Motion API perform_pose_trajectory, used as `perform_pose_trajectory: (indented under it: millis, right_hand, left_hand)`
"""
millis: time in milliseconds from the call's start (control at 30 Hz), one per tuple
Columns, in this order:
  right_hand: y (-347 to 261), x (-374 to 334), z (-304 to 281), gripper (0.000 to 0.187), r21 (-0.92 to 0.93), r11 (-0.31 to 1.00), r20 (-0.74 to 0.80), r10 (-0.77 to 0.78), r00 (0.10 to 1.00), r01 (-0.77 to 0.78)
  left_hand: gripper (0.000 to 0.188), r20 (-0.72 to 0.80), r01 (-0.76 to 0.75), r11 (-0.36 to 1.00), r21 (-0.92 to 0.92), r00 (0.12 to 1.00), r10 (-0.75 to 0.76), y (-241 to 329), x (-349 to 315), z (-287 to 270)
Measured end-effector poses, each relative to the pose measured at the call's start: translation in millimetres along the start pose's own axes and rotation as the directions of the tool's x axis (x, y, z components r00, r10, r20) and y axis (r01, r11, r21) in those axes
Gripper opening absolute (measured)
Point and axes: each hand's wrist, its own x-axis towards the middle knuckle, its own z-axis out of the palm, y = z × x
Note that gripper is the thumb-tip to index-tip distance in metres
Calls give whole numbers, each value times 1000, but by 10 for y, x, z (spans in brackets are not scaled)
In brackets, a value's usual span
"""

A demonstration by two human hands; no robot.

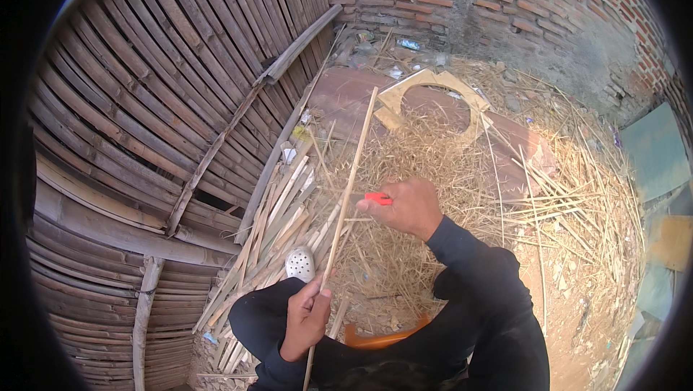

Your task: The person sits on a small orange stool and uses a red utility knife to shave thin strips from a long bamboo stick. They hold the stick with their left hand and scrape the blade along its length with their right hand, creating a pile of bamboo shavings on the ground.

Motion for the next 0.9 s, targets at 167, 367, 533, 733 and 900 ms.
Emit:
perform_pose_trajectory:
  millis: [167, 367, 533, 733, 900]
  right_hand:
    - [-427, -281, 59, 65, 107, 970, 98, -230, 968, 219]
    - [20, 42, 256, 72, -2, 999, 74, 52, 996, -52]
    - [-353, -306, 294, 71, 63, 975, 89, -219, 972, 214]
    - [-178, -153, 266, 68, 20, 970, -19, -244, 970, 244]
    - [27, 58, 254, 65, -64, 997, -87, -41, 995, 35]
  left_hand:
    - [39, -35, -41, 999, -19, 999, 40, -6, 88, 61]
    - [38, 6, 33, 999, 18, 999, -33, 57, 104, 100]
    - [37, -82, -104, 982, 155, 990, 118, 42, 158, 129]
    - [35, -80, -162, 927, 337, 977, 199, -22, 183, 118]
    - [32, -86, -129, 923, 363, 981, 172, -26, 130, 128]
